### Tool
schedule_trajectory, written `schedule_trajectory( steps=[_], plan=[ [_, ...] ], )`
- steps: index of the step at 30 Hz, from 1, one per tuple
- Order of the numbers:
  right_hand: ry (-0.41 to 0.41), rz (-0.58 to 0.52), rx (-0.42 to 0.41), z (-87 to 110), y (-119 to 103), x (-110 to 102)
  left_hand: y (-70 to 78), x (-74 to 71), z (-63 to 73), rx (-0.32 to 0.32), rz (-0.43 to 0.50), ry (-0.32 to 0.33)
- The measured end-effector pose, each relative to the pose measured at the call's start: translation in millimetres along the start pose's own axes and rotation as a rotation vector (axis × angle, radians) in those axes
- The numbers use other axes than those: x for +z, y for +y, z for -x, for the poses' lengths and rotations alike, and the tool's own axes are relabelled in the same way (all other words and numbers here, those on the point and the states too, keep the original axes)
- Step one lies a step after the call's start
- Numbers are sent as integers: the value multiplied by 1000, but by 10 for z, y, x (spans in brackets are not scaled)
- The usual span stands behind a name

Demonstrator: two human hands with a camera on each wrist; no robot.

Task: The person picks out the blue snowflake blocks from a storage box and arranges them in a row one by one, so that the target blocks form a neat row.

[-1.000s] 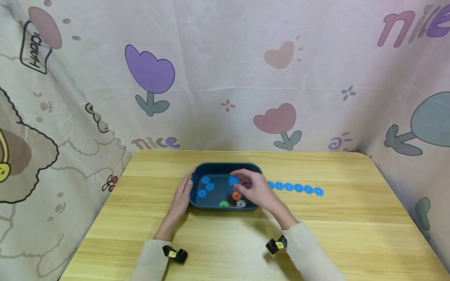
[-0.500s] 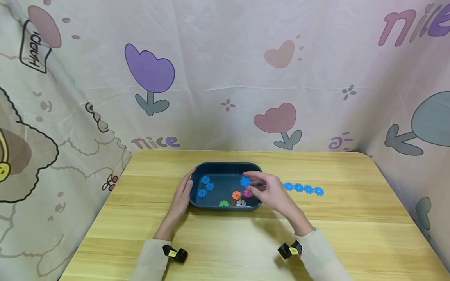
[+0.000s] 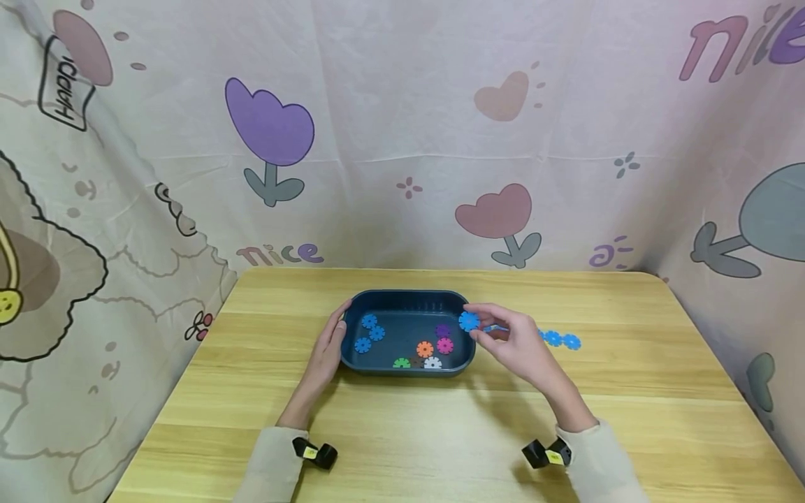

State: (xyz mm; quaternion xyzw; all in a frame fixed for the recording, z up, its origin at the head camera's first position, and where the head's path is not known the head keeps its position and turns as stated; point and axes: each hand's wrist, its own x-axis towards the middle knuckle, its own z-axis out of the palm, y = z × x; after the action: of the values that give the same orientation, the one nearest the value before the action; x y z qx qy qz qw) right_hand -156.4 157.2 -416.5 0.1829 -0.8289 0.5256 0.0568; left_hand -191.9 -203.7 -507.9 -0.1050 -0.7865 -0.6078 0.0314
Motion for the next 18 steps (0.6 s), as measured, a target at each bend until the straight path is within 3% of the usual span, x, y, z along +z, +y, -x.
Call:
schedule_trajectory(
  steps=[12,18],
  plan=[
    [89,54,-30,153,60,-315,-8,1,0,-42,-29,-1],
    [127,58,-20,241,115,-499,-2,0,1,-30,-23,1]
  ],
)
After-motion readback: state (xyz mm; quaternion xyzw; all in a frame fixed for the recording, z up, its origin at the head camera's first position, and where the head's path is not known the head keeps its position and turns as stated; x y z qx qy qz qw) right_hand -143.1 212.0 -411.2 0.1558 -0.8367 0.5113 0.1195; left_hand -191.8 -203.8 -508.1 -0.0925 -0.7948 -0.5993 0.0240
